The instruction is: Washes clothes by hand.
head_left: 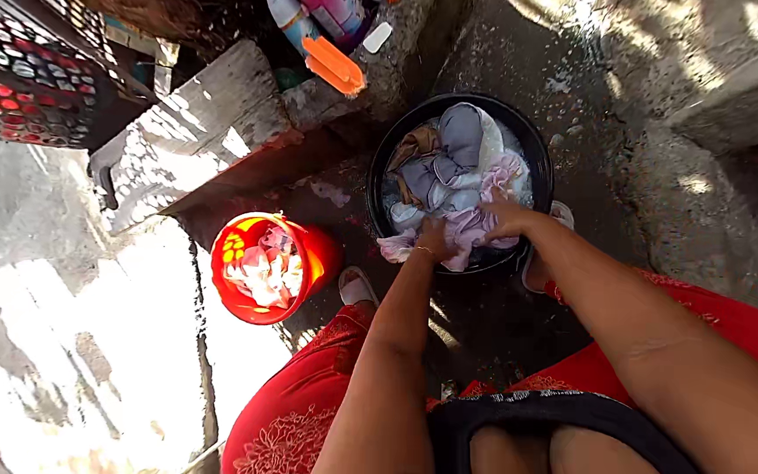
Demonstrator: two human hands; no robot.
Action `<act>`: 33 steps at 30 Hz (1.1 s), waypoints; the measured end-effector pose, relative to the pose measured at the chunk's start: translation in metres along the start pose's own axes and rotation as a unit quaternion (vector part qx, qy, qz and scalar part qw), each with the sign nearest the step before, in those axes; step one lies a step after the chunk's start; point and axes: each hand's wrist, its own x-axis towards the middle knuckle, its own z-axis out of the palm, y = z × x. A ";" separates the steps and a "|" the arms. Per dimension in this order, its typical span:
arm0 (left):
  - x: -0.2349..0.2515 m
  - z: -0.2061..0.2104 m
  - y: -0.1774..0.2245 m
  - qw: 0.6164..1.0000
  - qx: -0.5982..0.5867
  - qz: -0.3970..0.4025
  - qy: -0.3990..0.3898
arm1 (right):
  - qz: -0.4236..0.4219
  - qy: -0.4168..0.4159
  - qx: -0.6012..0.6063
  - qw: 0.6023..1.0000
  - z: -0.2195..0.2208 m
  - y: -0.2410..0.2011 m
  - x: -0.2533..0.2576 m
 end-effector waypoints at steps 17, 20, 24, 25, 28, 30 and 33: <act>0.038 -0.009 0.026 0.988 0.057 -0.107 -0.092 | 0.120 -0.287 -0.152 0.938 0.011 -0.006 0.050; 0.006 -0.031 0.040 0.996 0.031 -0.022 -0.083 | 0.005 -0.200 0.048 0.979 -0.019 0.014 0.045; -0.076 -0.059 0.075 0.971 -0.184 0.140 0.055 | 0.008 -0.029 0.333 0.943 -0.029 0.029 0.021; -0.100 -0.067 0.084 0.943 -0.246 0.199 0.104 | 0.020 0.036 0.376 0.926 -0.021 0.032 0.020; -0.151 -0.082 0.093 0.790 -0.437 0.370 0.217 | 0.058 0.135 0.497 0.855 0.008 0.019 0.007; -0.168 -0.090 0.084 0.704 -0.516 0.409 0.267 | 0.060 0.140 0.590 0.793 0.018 -0.002 -0.010; -0.157 -0.094 0.059 0.621 -0.587 0.431 0.290 | -0.028 0.144 0.718 0.681 0.002 -0.044 -0.032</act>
